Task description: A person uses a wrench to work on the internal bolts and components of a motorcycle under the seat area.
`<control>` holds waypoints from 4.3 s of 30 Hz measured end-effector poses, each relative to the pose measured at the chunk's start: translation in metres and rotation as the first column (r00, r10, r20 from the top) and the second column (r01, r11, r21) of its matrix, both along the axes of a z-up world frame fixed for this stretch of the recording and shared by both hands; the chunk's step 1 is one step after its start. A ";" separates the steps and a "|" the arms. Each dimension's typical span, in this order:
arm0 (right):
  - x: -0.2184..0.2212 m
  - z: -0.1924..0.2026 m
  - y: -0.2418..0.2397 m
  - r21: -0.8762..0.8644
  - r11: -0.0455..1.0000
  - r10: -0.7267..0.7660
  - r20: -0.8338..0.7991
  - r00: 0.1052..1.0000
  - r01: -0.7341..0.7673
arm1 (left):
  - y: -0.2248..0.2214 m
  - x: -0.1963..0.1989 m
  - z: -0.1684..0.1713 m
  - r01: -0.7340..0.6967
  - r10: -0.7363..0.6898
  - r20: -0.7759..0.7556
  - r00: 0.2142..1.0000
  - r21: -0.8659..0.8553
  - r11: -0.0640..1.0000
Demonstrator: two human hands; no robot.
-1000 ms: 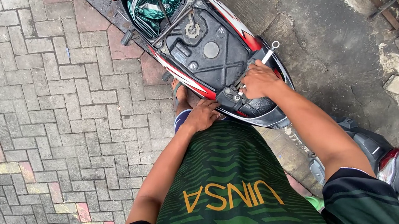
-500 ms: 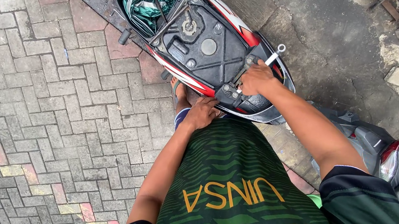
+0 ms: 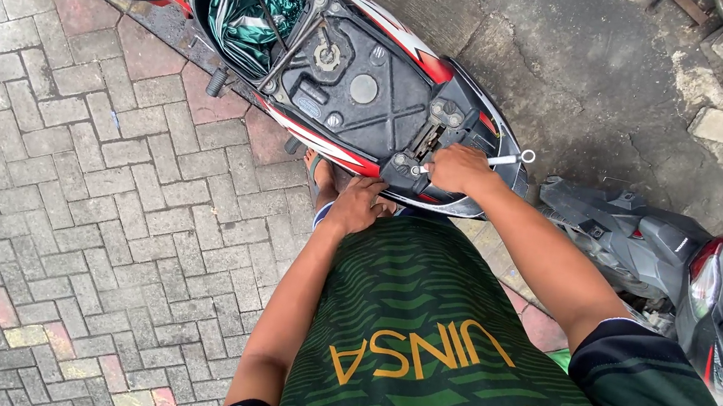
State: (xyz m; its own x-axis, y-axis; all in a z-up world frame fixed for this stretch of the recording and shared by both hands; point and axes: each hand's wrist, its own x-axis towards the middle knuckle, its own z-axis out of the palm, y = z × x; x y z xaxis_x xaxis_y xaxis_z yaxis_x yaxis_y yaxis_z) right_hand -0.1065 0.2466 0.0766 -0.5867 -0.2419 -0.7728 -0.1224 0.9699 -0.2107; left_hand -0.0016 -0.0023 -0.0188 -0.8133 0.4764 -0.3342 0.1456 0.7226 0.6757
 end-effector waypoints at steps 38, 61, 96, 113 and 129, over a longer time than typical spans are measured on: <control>-0.061 -0.126 -0.017 -0.019 0.525 0.641 -0.648 0.411 -0.851 | 0.001 0.015 0.002 -0.071 0.070 0.018 0.997 0.030 0.997; -0.058 -0.122 -0.005 -0.122 0.642 0.576 -0.575 0.581 -0.757 | 0.002 0.008 0.011 -0.044 0.044 0.043 0.998 0.015 0.999; 0.001 -0.033 -0.004 -0.276 0.849 0.249 -0.544 0.802 -0.451 | 0.006 0.002 -0.022 -0.129 0.128 0.028 0.991 0.018 0.992; -0.027 -0.048 -0.017 -0.218 0.570 0.637 -0.492 0.594 -0.792 | 0.005 0.006 -0.016 -0.145 0.144 0.017 0.989 0.039 0.989; 0.004 -0.075 -0.019 -0.104 0.877 0.425 -0.291 0.857 -0.470 | 0.001 -0.013 0.007 -0.128 0.120 0.100 0.988 0.070 0.989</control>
